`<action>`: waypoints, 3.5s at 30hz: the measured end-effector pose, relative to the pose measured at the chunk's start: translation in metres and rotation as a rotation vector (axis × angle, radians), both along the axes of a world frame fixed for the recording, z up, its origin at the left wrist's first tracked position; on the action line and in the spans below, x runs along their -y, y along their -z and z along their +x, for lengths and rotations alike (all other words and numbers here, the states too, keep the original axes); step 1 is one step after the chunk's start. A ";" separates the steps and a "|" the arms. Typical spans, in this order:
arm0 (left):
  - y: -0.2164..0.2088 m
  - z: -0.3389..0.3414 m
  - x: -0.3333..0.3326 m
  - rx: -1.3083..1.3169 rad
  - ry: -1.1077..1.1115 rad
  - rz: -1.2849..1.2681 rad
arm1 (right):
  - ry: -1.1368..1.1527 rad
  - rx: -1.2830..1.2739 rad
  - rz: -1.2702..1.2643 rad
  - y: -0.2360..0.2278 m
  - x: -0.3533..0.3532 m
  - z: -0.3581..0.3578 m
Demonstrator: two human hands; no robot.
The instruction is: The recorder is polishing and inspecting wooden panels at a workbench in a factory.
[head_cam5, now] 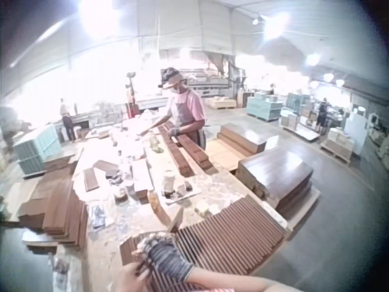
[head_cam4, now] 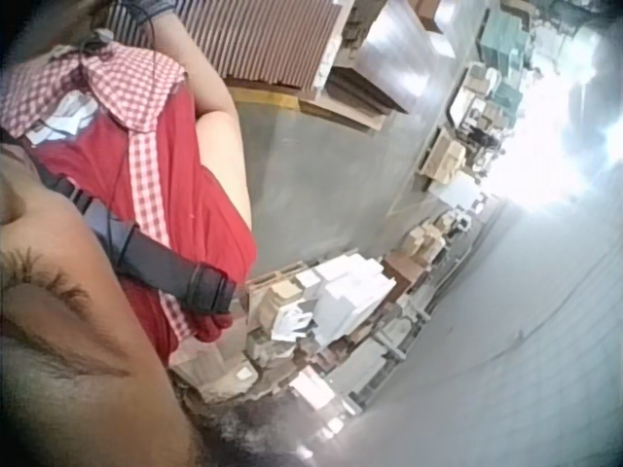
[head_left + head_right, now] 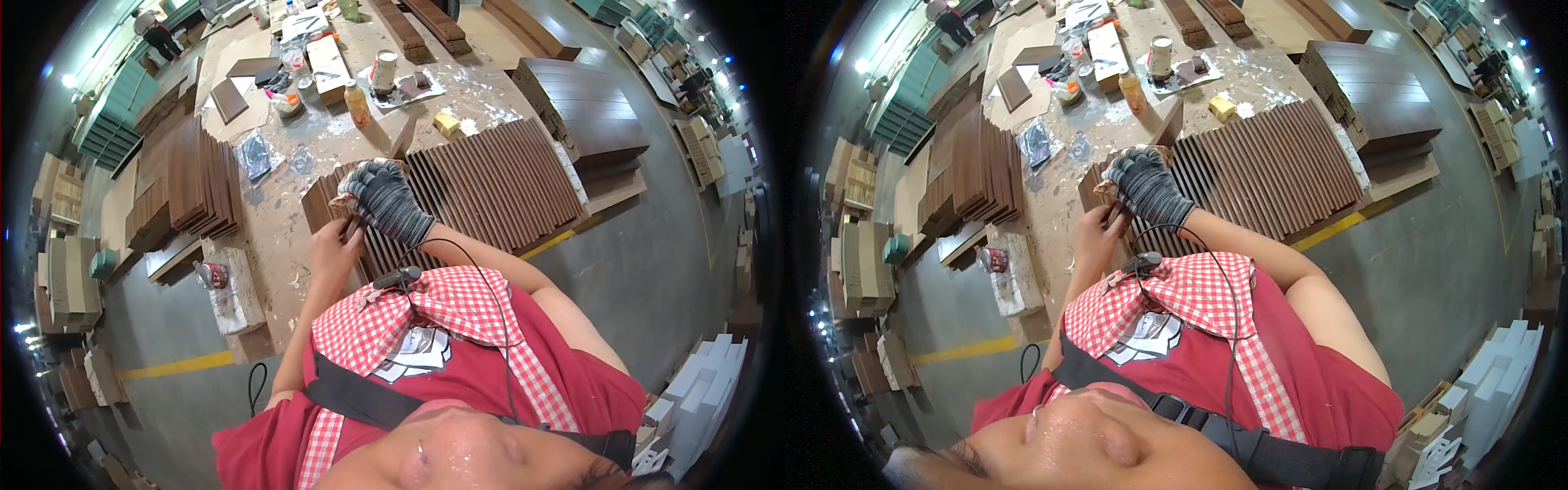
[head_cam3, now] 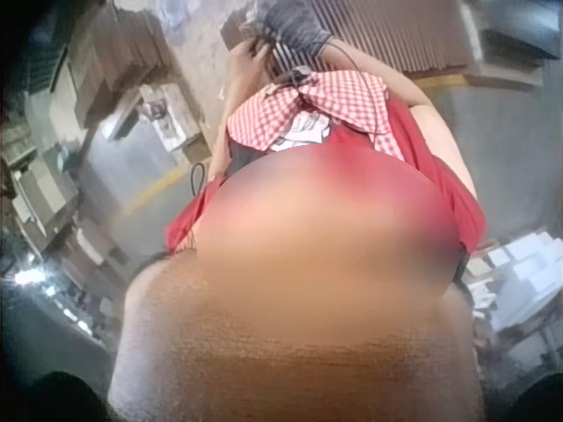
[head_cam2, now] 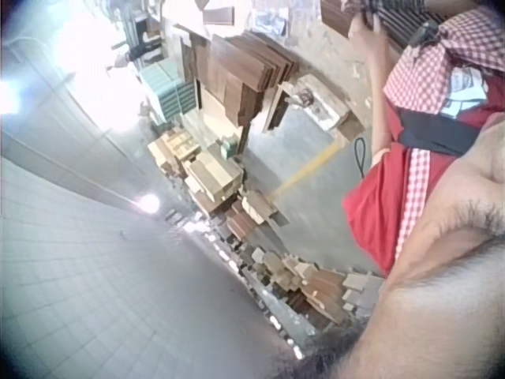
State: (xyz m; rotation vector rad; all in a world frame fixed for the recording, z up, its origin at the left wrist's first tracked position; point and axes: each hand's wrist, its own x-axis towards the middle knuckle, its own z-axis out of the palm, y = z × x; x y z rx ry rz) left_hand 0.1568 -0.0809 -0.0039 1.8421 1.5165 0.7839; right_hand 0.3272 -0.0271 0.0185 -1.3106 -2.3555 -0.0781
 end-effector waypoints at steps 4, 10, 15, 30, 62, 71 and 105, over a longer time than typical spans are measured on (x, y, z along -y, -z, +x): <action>-0.010 -0.003 0.031 0.095 -0.086 -0.119 | -0.052 -0.094 -0.004 -0.013 -0.013 0.023; 0.033 -0.001 0.038 0.235 -0.118 0.039 | -0.199 0.140 -0.032 -0.026 0.031 -0.017; -0.010 0.013 0.041 0.136 -0.094 -0.002 | -0.147 0.041 0.130 0.013 -0.019 0.030; -0.007 0.000 0.049 0.116 -0.122 0.013 | -0.281 -0.121 0.107 -0.010 0.009 0.004; 0.016 -0.011 0.034 0.154 -0.161 0.064 | 0.017 0.045 -0.158 -0.015 -0.063 0.029; 0.010 -0.018 0.056 0.262 0.184 0.060 | 0.126 -0.783 0.136 0.024 -0.070 0.057; 0.077 -0.212 -0.197 -0.307 -0.663 0.431 | 0.507 -1.509 0.070 0.061 0.016 0.182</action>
